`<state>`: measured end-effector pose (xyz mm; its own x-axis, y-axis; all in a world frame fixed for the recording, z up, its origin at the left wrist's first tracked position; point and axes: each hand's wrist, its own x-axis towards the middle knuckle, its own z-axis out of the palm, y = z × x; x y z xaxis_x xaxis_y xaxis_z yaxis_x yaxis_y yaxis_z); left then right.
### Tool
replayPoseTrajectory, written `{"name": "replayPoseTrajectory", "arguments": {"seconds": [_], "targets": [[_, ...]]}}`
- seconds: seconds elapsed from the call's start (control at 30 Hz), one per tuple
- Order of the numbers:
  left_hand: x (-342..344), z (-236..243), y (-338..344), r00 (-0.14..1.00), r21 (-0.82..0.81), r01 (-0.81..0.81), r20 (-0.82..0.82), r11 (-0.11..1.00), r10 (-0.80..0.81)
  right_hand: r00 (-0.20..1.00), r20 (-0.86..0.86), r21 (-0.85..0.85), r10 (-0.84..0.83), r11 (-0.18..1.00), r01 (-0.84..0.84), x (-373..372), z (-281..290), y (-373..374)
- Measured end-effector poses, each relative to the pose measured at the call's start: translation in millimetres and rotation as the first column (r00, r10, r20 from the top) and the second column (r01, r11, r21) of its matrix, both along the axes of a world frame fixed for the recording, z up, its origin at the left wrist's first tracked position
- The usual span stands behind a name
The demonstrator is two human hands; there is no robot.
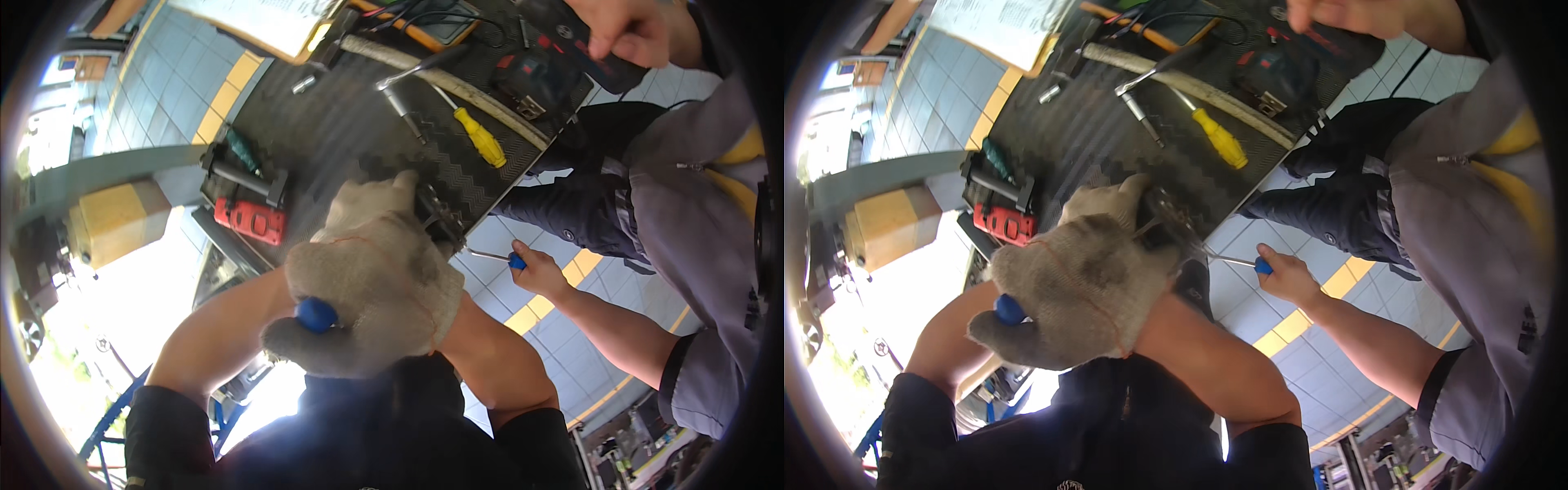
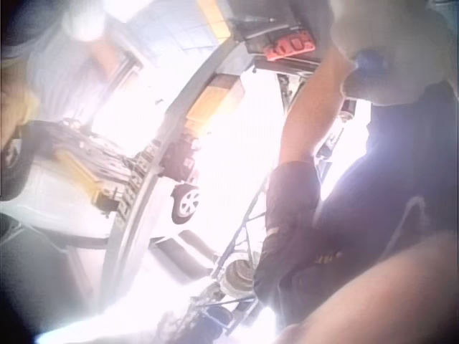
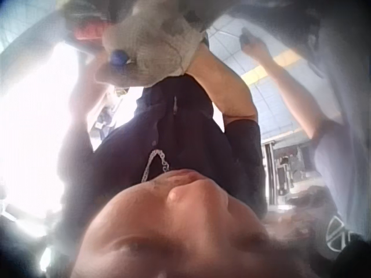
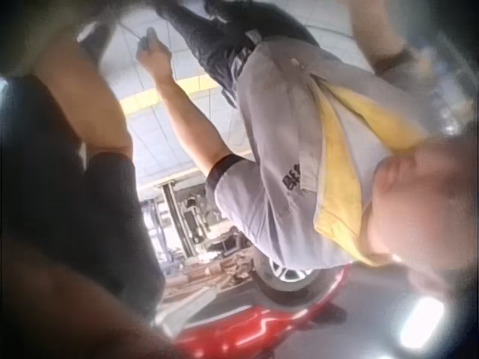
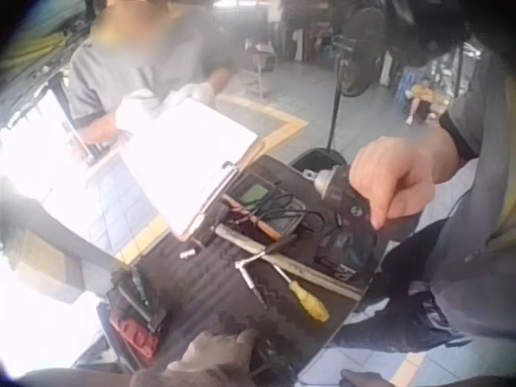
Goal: The person uses a ratchet wrench to loosen and remove bolts from a car part on a workbench. They then wipe the part with a cloth and handle a plastic bag containing small components.
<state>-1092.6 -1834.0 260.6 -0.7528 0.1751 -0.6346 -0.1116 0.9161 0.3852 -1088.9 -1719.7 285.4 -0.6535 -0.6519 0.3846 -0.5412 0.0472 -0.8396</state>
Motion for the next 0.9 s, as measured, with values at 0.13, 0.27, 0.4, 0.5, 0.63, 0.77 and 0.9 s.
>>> {"name": "replayPoseTrajectory", "arguments": {"seconds": [0.13,0.27,0.4,0.5,0.63,0.77,0.9], "targets": [[-3,5,7,0.999,-0.066,-0.046,0.022,0.997,0.048,0.969,0.240,0.067,0.062,0.995,-0.080,-5,14,4],[2,3,7,0.996,-0.102,-0.079,0.022,0.992,0.081,0.984,0.180,0.064,-0.015,0.998,0.004,6,13,-1],[1,2,6,0.995,-0.110,-0.084,0.040,0.990,0.089,0.987,0.159,0.065,-0.025,0.998,0.015,11,7,-8],[-2,2,7,0.993,-0.126,-0.062,0.088,0.990,0.073,0.991,0.130,0.070,-0.042,0.997,0.033,7,8,-9],[-3,6,11,0.993,-0.135,-0.089,0.062,0.987,0.098,0.978,0.210,0.042,0.002,0.999,-0.011,0,15,-2],[-4,10,12,0.982,-0.109,-0.121,0.135,0.987,0.135,0.968,0.250,0.026,0.005,1.000,-0.012,0,15,6],[-7,7,11,0.981,-0.137,-0.093,0.155,0.986,0.114,0.973,0.228,-0.036,0.016,0.999,-0.008,9,6,-4]]}}
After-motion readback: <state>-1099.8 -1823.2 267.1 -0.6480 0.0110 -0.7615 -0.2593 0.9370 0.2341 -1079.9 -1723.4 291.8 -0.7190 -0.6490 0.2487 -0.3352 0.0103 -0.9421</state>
